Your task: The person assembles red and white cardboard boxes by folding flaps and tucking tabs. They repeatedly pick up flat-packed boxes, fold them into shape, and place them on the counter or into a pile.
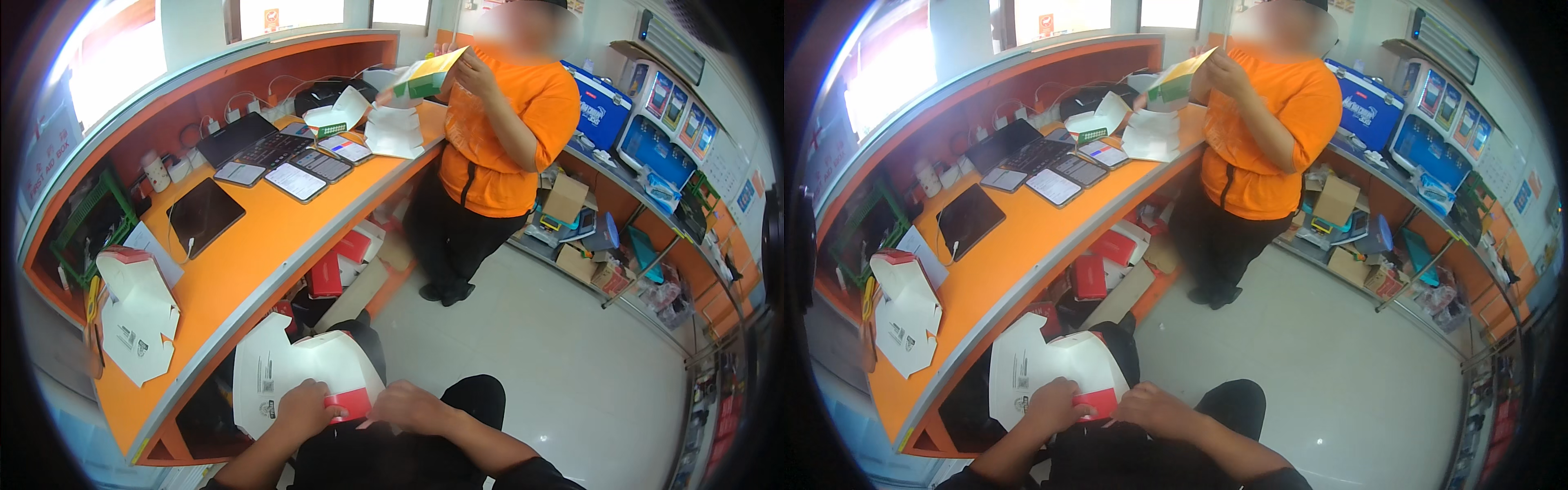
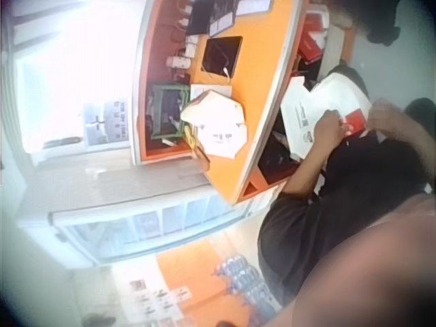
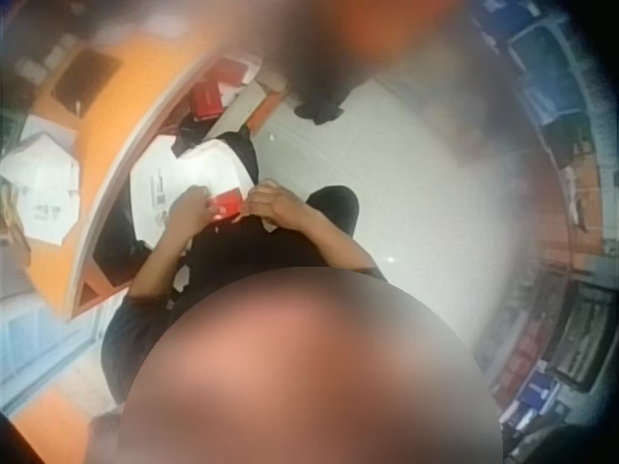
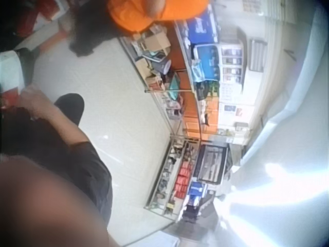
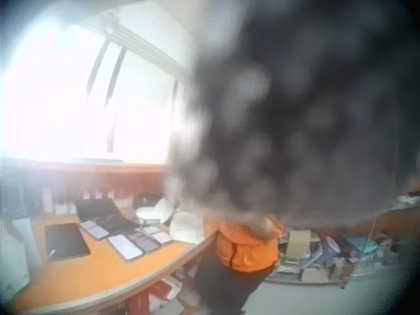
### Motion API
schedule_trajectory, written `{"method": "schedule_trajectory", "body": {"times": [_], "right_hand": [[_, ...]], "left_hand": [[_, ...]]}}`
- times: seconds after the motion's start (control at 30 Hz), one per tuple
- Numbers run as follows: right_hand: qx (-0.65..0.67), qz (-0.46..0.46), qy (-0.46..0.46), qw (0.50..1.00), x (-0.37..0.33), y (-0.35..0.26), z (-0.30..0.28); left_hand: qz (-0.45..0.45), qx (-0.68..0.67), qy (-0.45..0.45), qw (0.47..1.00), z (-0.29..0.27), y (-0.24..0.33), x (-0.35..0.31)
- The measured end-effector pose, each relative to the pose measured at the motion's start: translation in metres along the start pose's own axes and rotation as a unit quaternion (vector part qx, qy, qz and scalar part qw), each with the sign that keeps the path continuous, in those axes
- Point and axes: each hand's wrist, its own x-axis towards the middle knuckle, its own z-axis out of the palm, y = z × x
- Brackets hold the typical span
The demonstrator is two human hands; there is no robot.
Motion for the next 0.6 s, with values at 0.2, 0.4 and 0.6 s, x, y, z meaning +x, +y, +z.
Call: {"method": "schedule_trajectory", "body": {"times": [0.2,0.4,0.6], "right_hand": [[-0.014,0.008,0.037,0.999,0.006,0.001,0.010],[-0.049,0.079,0.077,0.993,0.011,-0.009,0.020],[-0.065,0.120,0.114,0.984,0.013,-0.009,0.033]], "left_hand": [[0.116,-0.030,-0.071,0.990,-0.002,-0.014,-0.006],[0.065,-0.064,-0.038,0.995,-0.002,-0.005,-0.015],[0.046,-0.129,-0.049,0.989,-0.010,0.004,-0.016]]}}
